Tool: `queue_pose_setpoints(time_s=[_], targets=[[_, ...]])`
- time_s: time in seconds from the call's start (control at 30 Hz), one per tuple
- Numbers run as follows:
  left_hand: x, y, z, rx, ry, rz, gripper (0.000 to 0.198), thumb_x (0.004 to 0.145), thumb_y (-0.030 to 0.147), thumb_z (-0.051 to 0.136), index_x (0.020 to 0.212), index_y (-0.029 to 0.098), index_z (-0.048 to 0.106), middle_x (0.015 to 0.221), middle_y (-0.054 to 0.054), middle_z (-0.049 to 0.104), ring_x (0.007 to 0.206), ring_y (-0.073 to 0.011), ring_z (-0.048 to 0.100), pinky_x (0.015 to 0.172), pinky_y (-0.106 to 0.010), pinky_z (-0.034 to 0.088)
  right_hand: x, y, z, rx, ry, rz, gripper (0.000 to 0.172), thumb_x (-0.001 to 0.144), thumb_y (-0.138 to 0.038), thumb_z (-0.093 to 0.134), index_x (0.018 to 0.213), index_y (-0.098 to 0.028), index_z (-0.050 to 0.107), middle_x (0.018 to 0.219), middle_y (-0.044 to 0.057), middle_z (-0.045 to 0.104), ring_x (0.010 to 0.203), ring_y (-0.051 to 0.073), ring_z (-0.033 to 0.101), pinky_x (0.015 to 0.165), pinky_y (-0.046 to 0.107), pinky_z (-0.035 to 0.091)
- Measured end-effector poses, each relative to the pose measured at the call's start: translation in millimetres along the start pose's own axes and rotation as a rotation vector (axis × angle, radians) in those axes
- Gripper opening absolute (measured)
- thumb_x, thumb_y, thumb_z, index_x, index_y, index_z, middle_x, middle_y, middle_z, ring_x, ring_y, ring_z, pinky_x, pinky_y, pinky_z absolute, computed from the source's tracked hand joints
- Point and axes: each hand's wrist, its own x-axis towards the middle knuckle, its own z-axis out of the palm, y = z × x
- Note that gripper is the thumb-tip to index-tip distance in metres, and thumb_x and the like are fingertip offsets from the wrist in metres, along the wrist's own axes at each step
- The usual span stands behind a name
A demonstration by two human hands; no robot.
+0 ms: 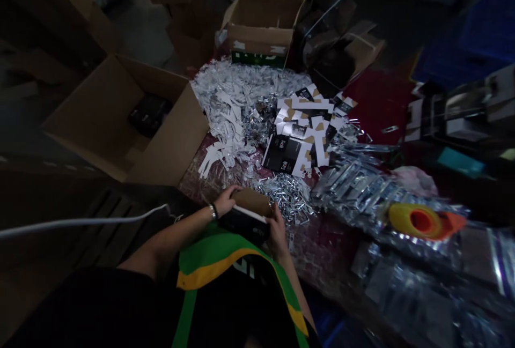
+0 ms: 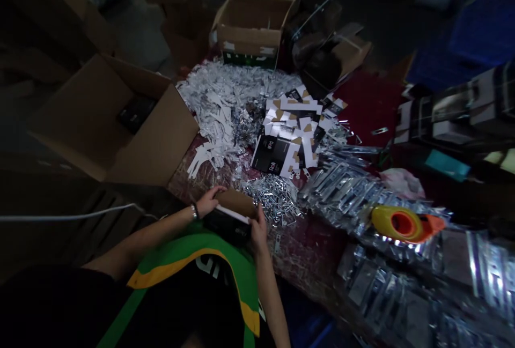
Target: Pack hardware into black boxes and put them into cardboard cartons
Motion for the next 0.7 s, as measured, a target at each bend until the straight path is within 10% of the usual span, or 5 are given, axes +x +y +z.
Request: queue_pose_setpoints(time_s=[0.27, 0.37, 0.5, 0.57, 0.7], targets=[[-25, -21, -44.0, 0.170, -0.246, -0.080, 0.036, 0.065, 0.011, 0.070, 0.097, 0.019, 0.084, 0.142, -0.008, 0.068, 0.135, -0.0306, 0.059, 0.116, -0.043, 0.045, -23, -4, 17, 0.044, -0.128, 0.372, 0.053, 0.057, -0.048, 0.081, 0.102, -0.021, 0.081, 0.110, 0.011, 0.080, 0.106, 0.035, 0.072, 0.092, 0.046, 0.058], [-13, -8, -46.6, 0.326, -0.537, 0.002, 0.022, 0.070, 0.020, 0.077, 0.091, 0.020, 0.086, 0.145, -0.009, 0.066, 0.144, -0.0326, 0.053, 0.117, -0.038, 0.043, -17, -21, 16, 0.004, -0.348, 0.461, 0.052, 0.061, -0.050, 0.085, 0.104, -0.020, 0.081, 0.100, 0.008, 0.081, 0.091, 0.028, 0.072, 0.085, 0.039, 0.057], [1, 5, -33.4, 0.704, -0.610, -0.031, 0.041, 0.058, 0.028, 0.094, 0.097, 0.020, 0.085, 0.116, -0.008, 0.079, 0.124, -0.0358, 0.066, 0.106, -0.037, 0.050, -3, -41, 10, -0.364, -0.667, 0.452, 0.055, 0.055, -0.056, 0.094, 0.090, -0.016, 0.080, 0.075, 0.003, 0.074, 0.066, 0.020, 0.063, 0.066, 0.031, 0.050], [12, 13, -33.4, 0.730, -0.489, -0.017, 0.034, 0.060, 0.028, 0.093, 0.091, 0.020, 0.083, 0.096, -0.005, 0.080, 0.103, -0.0303, 0.073, 0.096, -0.035, 0.055, 4, -47, 9, -0.509, -0.718, 0.321, 0.053, 0.067, -0.066, 0.084, 0.084, -0.016, 0.080, 0.074, 0.004, 0.073, 0.066, 0.020, 0.062, 0.064, 0.031, 0.049], [62, 44, -67.3, 0.595, 0.352, 0.066, 0.024, 0.091, 0.024, 0.071, 0.113, 0.013, 0.073, 0.114, -0.012, 0.073, 0.113, -0.0257, 0.066, 0.105, -0.040, 0.051, 15, -51, 23, -0.810, -0.426, -0.245, 0.046, 0.098, -0.048, 0.057, 0.131, -0.021, 0.075, 0.116, 0.013, 0.077, 0.109, 0.030, 0.066, 0.097, 0.042, 0.051]])
